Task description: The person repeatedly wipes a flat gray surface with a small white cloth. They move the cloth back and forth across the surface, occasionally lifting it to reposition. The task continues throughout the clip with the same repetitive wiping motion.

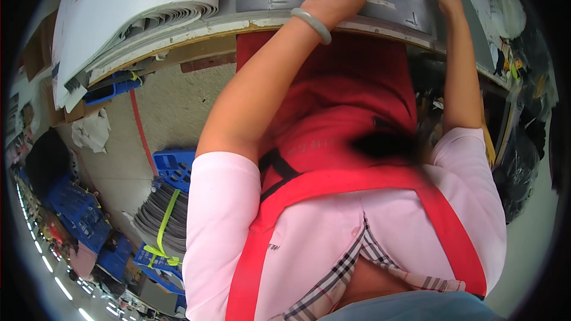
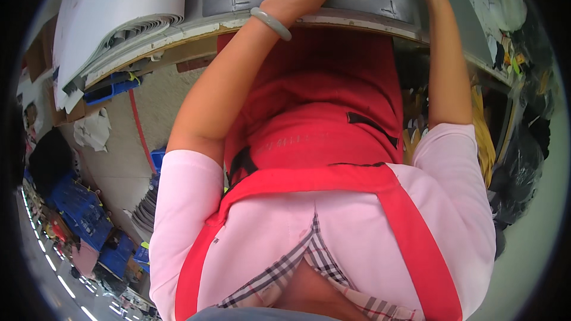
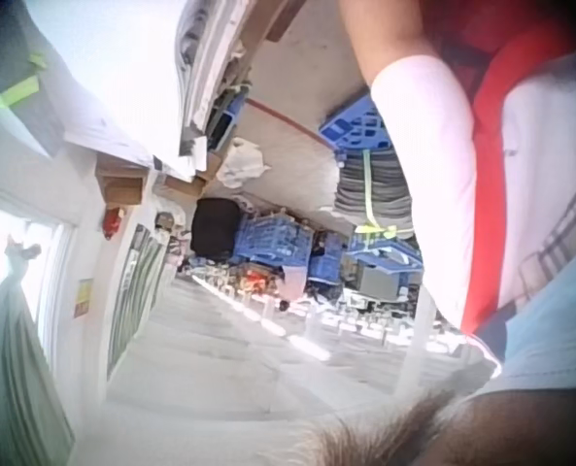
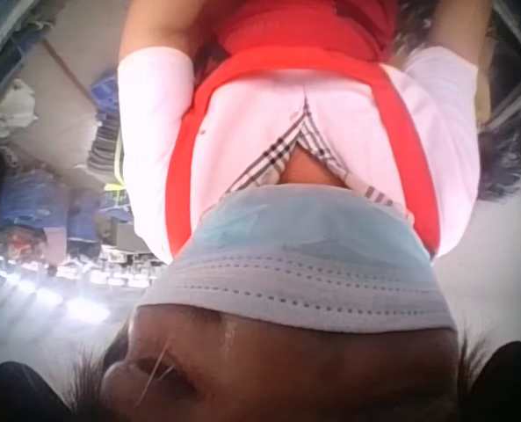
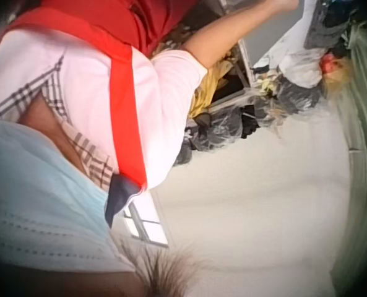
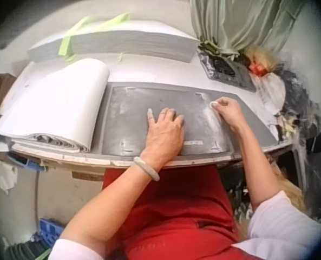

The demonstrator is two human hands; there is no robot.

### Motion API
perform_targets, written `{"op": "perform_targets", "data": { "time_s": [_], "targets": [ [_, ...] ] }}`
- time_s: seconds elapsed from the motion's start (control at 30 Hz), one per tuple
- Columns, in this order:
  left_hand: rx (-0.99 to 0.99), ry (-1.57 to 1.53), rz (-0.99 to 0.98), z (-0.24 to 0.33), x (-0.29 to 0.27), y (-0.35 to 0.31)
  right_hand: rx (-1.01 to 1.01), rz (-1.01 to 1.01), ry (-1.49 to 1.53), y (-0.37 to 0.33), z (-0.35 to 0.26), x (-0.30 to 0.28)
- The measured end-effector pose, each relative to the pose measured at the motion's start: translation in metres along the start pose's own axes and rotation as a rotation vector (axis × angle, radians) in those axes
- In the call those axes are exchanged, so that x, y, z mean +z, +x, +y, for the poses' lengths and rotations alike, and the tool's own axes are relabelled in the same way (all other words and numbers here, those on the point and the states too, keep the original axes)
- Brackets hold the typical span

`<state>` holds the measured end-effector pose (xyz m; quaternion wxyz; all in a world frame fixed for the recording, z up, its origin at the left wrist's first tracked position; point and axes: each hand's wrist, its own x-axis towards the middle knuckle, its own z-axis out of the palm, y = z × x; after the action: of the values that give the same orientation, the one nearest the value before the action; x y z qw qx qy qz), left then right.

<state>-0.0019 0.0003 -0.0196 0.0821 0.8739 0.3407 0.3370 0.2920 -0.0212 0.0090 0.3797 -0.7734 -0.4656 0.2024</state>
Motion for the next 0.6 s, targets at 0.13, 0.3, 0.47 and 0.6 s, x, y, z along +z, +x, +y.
{"op": "perform_targets", "data": {
  "time_s": [0.13,0.3,0.47,0.6],
  "targets": [
    [0.005,-0.009,-0.068,0.003,-0.005,0.004,0.187,-0.174,0.389,0.003,-0.002,-0.025],
    [0.22,-0.244,0.174,0.014,-0.008,-0.002,0.096,-0.319,0.542,-0.019,-0.009,-0.003],
    [0.291,-0.394,-0.113,0.064,-0.054,-0.051,0.081,-0.316,1.128,-0.022,-0.004,-0.005],
    [0.204,-0.021,-0.22,0.002,-0.075,-0.036,-0.011,-0.272,1.256,-0.016,0.01,0.005]
  ]
}}
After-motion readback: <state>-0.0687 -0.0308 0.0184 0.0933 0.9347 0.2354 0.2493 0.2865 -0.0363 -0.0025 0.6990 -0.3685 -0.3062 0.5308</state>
